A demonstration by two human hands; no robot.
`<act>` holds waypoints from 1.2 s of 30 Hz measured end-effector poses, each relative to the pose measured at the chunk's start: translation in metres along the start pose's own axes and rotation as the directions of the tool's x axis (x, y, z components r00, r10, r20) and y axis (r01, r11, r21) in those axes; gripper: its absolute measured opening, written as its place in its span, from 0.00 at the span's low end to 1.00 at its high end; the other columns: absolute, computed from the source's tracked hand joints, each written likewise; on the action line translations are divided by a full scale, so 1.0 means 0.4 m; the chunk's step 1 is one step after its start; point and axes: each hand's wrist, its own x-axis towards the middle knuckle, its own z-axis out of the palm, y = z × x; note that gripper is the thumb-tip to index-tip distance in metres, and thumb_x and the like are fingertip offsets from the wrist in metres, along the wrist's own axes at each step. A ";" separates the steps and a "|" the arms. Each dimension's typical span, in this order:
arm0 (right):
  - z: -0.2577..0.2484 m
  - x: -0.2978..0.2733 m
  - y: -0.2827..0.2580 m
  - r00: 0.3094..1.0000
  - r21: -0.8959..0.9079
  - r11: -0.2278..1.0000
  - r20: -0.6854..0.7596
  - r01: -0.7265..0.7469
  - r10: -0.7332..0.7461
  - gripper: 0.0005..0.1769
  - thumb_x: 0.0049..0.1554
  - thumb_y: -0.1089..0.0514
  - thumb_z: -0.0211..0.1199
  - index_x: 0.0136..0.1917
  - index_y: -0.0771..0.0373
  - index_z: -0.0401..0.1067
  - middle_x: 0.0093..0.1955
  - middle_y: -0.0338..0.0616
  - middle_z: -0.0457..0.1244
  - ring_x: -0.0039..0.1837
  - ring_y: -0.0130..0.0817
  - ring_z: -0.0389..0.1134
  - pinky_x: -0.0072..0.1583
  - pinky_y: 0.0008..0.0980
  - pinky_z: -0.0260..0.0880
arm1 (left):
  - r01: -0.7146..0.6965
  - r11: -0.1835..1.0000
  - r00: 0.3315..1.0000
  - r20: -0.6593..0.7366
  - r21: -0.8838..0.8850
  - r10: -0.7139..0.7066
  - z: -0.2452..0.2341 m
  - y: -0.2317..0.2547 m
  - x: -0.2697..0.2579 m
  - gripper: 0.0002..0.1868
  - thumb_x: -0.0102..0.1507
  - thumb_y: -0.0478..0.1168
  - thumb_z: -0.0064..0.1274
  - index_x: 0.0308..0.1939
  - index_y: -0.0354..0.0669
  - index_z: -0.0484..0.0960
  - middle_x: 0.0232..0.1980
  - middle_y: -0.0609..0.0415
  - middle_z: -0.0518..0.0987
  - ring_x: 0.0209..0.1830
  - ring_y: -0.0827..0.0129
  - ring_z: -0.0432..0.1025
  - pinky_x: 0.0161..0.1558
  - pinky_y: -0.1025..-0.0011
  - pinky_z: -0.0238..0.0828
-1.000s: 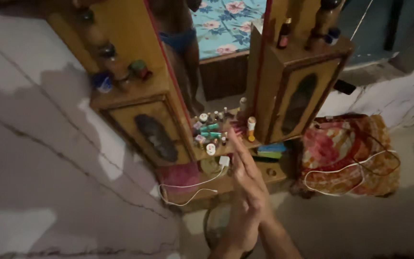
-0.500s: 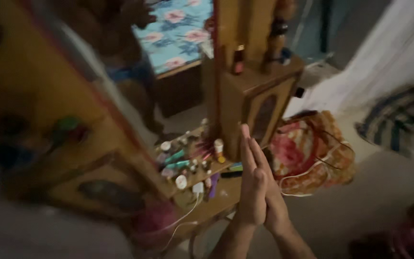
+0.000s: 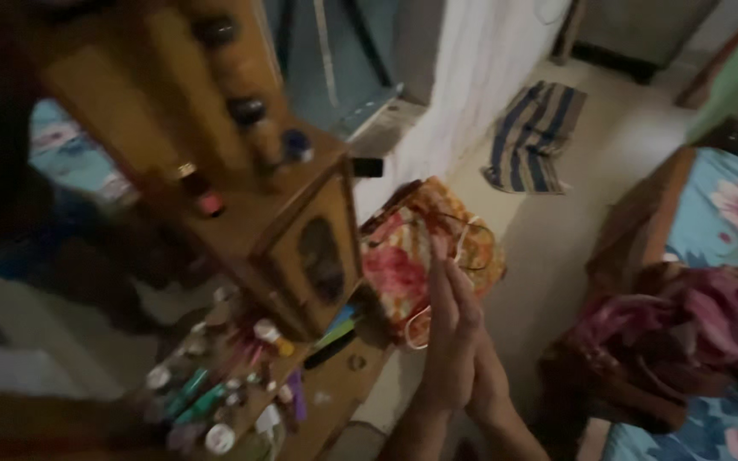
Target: The person wipes a wall-mounted set-top box and remote with a cloth, then wipes a nearby wall and a bag on the floor. The person then picks up a black cable and holds it.
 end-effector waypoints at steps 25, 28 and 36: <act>-0.672 0.323 0.024 0.994 0.036 0.994 -0.048 0.099 -0.097 0.45 0.69 0.36 0.41 0.85 0.69 0.41 0.88 0.56 0.40 0.89 0.44 0.37 0.83 0.37 0.33 | -0.103 0.994 0.982 0.163 0.031 0.097 0.498 -0.353 0.409 0.53 0.75 0.63 0.37 0.82 0.24 0.29 0.88 0.29 0.30 0.91 0.41 0.23 0.85 0.51 0.23; -0.707 0.380 0.059 0.992 0.171 0.980 -0.085 0.104 -0.091 0.47 0.69 0.34 0.41 0.85 0.71 0.39 0.88 0.57 0.39 0.89 0.44 0.36 0.83 0.38 0.32 | -0.071 0.997 0.986 0.146 -0.037 0.076 0.517 -0.386 0.456 0.55 0.73 0.62 0.42 0.82 0.25 0.28 0.89 0.29 0.29 0.91 0.43 0.23 0.85 0.51 0.24; -0.783 0.563 0.153 0.994 0.159 0.981 -0.040 0.108 -0.103 0.48 0.69 0.32 0.39 0.85 0.70 0.39 0.87 0.57 0.40 0.89 0.46 0.35 0.84 0.40 0.34 | -0.118 0.991 0.990 0.073 -0.054 0.122 0.532 -0.426 0.653 0.57 0.73 0.64 0.43 0.83 0.25 0.29 0.89 0.28 0.33 0.92 0.42 0.25 0.86 0.51 0.28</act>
